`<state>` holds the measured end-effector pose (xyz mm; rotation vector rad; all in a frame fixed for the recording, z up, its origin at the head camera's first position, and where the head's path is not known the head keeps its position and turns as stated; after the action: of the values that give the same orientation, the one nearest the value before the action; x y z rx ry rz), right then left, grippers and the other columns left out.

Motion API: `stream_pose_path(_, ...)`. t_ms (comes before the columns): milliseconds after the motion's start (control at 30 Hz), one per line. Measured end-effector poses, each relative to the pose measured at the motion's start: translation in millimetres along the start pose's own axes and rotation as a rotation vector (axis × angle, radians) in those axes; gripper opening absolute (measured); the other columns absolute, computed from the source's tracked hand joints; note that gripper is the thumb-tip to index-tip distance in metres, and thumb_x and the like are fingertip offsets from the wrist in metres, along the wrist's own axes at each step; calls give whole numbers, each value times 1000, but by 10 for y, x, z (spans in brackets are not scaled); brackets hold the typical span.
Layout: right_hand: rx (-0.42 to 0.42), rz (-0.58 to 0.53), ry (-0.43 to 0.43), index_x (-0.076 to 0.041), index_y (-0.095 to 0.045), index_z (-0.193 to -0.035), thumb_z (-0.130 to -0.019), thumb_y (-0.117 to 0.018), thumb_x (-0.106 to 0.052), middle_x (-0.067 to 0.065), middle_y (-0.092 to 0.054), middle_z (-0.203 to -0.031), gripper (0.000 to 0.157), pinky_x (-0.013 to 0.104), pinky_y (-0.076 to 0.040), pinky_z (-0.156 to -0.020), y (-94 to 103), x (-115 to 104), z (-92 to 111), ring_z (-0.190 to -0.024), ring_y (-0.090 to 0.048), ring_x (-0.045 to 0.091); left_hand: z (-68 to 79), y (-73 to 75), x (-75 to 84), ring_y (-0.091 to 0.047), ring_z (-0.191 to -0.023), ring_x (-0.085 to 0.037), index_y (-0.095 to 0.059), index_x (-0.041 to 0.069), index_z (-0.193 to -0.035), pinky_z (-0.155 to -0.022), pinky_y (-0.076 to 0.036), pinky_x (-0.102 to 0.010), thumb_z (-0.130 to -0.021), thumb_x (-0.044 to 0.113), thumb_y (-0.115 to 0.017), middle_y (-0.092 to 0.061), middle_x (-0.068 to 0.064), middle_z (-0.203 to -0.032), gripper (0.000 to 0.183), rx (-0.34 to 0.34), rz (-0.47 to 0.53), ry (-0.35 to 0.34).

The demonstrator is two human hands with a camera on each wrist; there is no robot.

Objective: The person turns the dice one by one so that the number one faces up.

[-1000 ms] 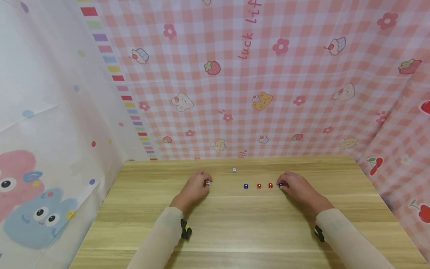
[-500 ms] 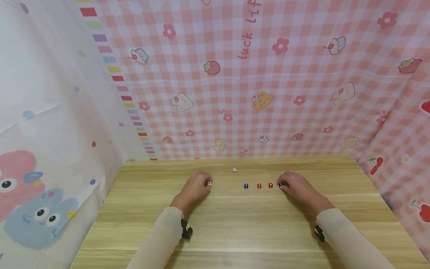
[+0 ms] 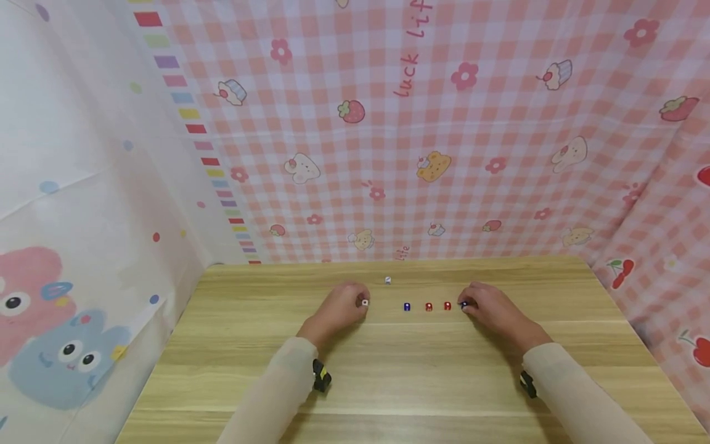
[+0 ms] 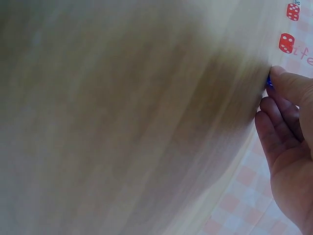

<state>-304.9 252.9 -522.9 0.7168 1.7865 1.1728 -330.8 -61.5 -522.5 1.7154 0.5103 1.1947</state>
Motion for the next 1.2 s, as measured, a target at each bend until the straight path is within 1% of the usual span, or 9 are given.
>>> stream_pose_path(167,-6,-5,-4,-7,-75,-96,-89,-78,-4,2,-66,-91,9,44,-57,-79,5,-5,-7,-85,-64,18,-71,-81,123,-61,-95,-15,-74,12,-99,-88,-55,-32,-90,9,-72,-67,0,-102,10,-41,18,-6)
stream_pose_path(267,-13,-6,-8,-7,-75,-96,-89,-78,-4,2,-66,-92,8,45,-57,-79,4,-2,-6,-85,-64,19,-112,-122,199,-61,-96,-14,-75,11,-100,-90,-56,-32,-90,8,-71,-68,0,-103,11,-55,18,-20)
stream_pose_path(400,-20,-7,-17,-7,-75,-97,-89,-77,-3,3,-67,-93,9,45,-58,-82,3,12,1,-88,-66,20,-164,-176,285,-60,-94,-13,-74,13,-97,-88,-55,-30,-91,9,-72,-69,1,-100,8,-69,-18,-47)
stream_pose_path(533,-18,-6,-10,-7,-75,-97,-89,-77,-3,2,-67,-93,8,46,-57,-82,8,15,-1,-88,-66,21,-188,-219,340,-59,-92,-12,-73,15,-93,-85,-54,-28,-91,11,-72,-68,3,-97,5,-89,-35,-48)
stream_pose_path(667,-10,-5,-4,-8,-75,-96,-89,-78,-4,2,-67,-92,9,46,-57,-81,10,6,-5,-87,-65,20,-194,-262,355,-58,-91,-11,-72,17,-92,-84,-54,-27,-92,11,-71,-66,4,-97,6,-91,-46,-45)
stream_pose_path(900,2,1,14,-8,-75,-95,-89,-78,-3,1,-66,-91,9,45,-57,-79,26,-16,-3,-85,-65,19,-196,-326,341,-60,-94,-12,-74,15,-98,-87,-55,-27,-94,11,-71,-67,3,-101,7,-85,-35,-43)
stream_pose_path(1200,-5,1,14,-6,-75,-96,-89,-78,-3,2,-66,-91,9,45,-57,-81,25,-23,13,-86,-65,19,-212,-339,351,-60,-94,-11,-74,14,-100,-88,-54,-27,-93,13,-73,-68,2,-101,7,-67,-67,-65)
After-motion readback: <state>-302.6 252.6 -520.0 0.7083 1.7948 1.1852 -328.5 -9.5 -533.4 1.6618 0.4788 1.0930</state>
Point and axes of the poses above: each hand's wrist, its own z-axis away from the middle knuckle, its own y-axis out of the back of the hand, x = y × z, the point moved 6 cm from there along -z, towards the middle knuckle
